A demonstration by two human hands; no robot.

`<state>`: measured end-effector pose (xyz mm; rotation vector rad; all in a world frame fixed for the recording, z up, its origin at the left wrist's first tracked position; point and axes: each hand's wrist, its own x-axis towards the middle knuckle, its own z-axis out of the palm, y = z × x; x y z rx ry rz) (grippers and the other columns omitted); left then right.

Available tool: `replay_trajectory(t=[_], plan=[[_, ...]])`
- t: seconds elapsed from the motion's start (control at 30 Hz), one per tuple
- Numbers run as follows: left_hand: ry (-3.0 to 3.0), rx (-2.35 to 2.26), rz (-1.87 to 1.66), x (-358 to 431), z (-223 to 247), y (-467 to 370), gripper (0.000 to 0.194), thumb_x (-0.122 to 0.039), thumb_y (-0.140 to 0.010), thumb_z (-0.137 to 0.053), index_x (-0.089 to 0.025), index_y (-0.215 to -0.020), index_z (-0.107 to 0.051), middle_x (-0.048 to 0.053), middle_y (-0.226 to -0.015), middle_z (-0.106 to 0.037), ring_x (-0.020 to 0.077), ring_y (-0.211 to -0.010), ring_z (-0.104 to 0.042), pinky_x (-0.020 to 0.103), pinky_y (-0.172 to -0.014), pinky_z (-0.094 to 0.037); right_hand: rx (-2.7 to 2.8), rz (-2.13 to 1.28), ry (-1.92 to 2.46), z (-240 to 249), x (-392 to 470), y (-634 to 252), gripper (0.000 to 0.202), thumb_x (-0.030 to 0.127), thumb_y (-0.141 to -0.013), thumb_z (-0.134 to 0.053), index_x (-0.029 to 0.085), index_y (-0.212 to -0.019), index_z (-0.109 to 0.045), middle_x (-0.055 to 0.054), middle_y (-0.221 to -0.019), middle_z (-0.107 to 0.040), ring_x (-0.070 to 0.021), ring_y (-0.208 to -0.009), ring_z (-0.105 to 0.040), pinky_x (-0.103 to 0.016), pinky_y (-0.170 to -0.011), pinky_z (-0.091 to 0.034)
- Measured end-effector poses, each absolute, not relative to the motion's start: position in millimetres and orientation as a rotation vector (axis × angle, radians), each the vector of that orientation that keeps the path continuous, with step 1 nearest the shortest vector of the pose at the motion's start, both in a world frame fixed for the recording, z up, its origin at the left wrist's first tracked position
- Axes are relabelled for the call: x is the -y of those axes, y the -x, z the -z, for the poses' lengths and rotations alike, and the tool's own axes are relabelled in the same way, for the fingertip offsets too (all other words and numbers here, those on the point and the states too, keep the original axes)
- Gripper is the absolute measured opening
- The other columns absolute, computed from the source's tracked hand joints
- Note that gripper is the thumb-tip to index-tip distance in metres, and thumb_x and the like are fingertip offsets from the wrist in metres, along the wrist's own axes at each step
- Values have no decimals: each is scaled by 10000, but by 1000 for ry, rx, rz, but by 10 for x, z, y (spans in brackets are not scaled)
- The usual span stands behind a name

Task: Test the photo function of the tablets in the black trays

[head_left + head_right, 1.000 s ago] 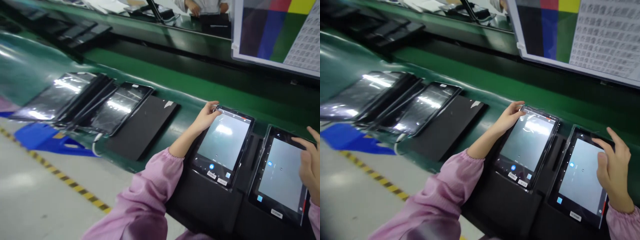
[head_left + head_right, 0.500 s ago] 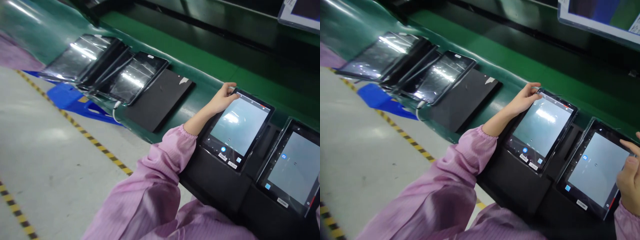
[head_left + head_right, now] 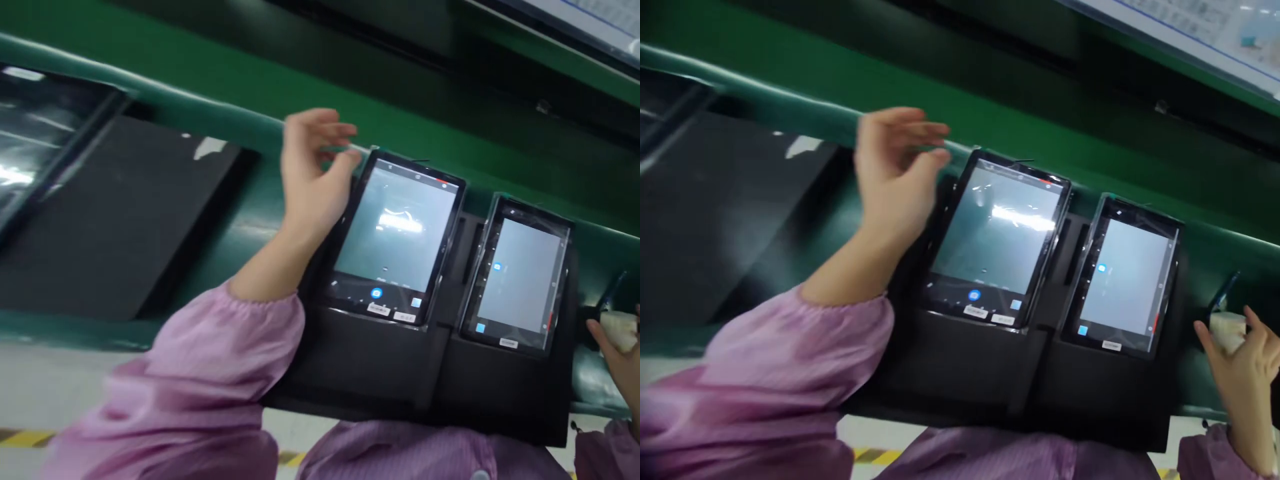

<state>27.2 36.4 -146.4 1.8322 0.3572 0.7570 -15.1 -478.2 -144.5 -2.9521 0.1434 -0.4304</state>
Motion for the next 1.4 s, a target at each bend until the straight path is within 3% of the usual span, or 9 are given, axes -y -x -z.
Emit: replay_trajectory(t=[0.1, 0.2, 0.33, 0.4, 0.53, 0.6, 0.7, 1.03, 1.4], plan=[[-2047, -69, -858, -46, 1124, 27, 224, -193, -1010, -562, -245, -1228, -562, -12, -1223, -683, 203, -1216, -649, 441, -1009, -532, -291, 355, 2952, 1478, 4757, 269, 1195, 1048, -696, -470, 131, -1447, -623, -270, -1410, -498, -541, -1333, -451, -712, -1117, -338], [-2411, 411, -796, 250, 927, 256, 142, -179, -1014, -567, -194, -1150, -606, 38, -1167, -709, 248, -1166, -665, 455, -1008, -524, -362, 335, 2938, 1461, 4825, 266, 1169, 1044, -691, -487, 158, -1437, -642, -266, -1414, -500, -544, -1341, -435, -727, -1102, -335], [-2668, 785, -692, 484, 916, 372, 156, -134, -994, -574, -178, -1136, -620, 108, -1234, -705, 323, -1259, -627, 463, -1004, -527, -325, 193, 2940, 1422, 5007, 226, 1135, 1020, -725, -477, 117, -1387, -662, -236, -1173, -648, -483, -1134, -592, -732, -1054, -381], [-2715, 779, -607, 548, 955, 390, 175, -146, -1011, -547, -176, -1162, -628, 136, -1286, -684, 364, -1304, -598, 499, -997, -531, -353, 201, 2840, 1366, 4999, 236, 1038, 980, -703, -585, 153, -1319, -704, -174, -1056, -694, -421, -970, -648, -712, -990, -450], [-2765, 755, -514, 659, 1033, 426, 212, -154, -1012, -549, -164, -1198, -649, 171, -1351, -648, 416, -1344, -556, 565, -1006, -534, -209, 505, 2343, 1194, 4712, 290, 715, 585, -694, -920, 253, -1286, -695, -119, -1214, -684, -381, -1100, -667, -587, -943, -564], [-2769, 755, -493, 719, 1066, 448, 223, -149, -1010, -554, -167, -1207, -658, 173, -1379, -634, 409, -1358, -545, 569, -1027, -534, -6, 527, 2103, 1149, 4530, 272, 635, 360, -712, -950, 261, -1265, -654, -103, -1287, -659, -359, -1232, -638, -529, -992, -572], [-2765, 761, -459, 793, 1119, 467, 237, -148, -1013, -551, -181, -1215, -670, 167, -1421, -614, 396, -1386, -529, 567, -1052, -531, 188, 414, 1961, 1194, 4328, 147, 546, 218, -763, -908, 250, -1213, -601, -114, -1363, -636, -351, -1303, -616, -520, -994, -588], [-2763, 750, -399, 916, 1209, 411, 259, -181, -1027, -535, -173, -1233, -691, 187, -1418, -606, 388, -1380, -534, 548, -1057, -530, 352, 342, 1922, 1394, 4160, -111, 462, 135, -817, -869, 255, -1170, -597, -103, -1351, -645, -307, -1299, -623, -366, -838, -601], [-2791, 739, -322, 1014, 1285, 259, 339, -309, -1060, -530, -240, -1370, -648, 179, -1577, -485, 352, -1438, -495, 545, -1130, -490, 351, 339, 1929, 1412, 4183, -147, 481, 148, -776, -880, 248, -1138, -579, -94, -1303, -642, -339, -1293, -624, -420, -876, -595]])
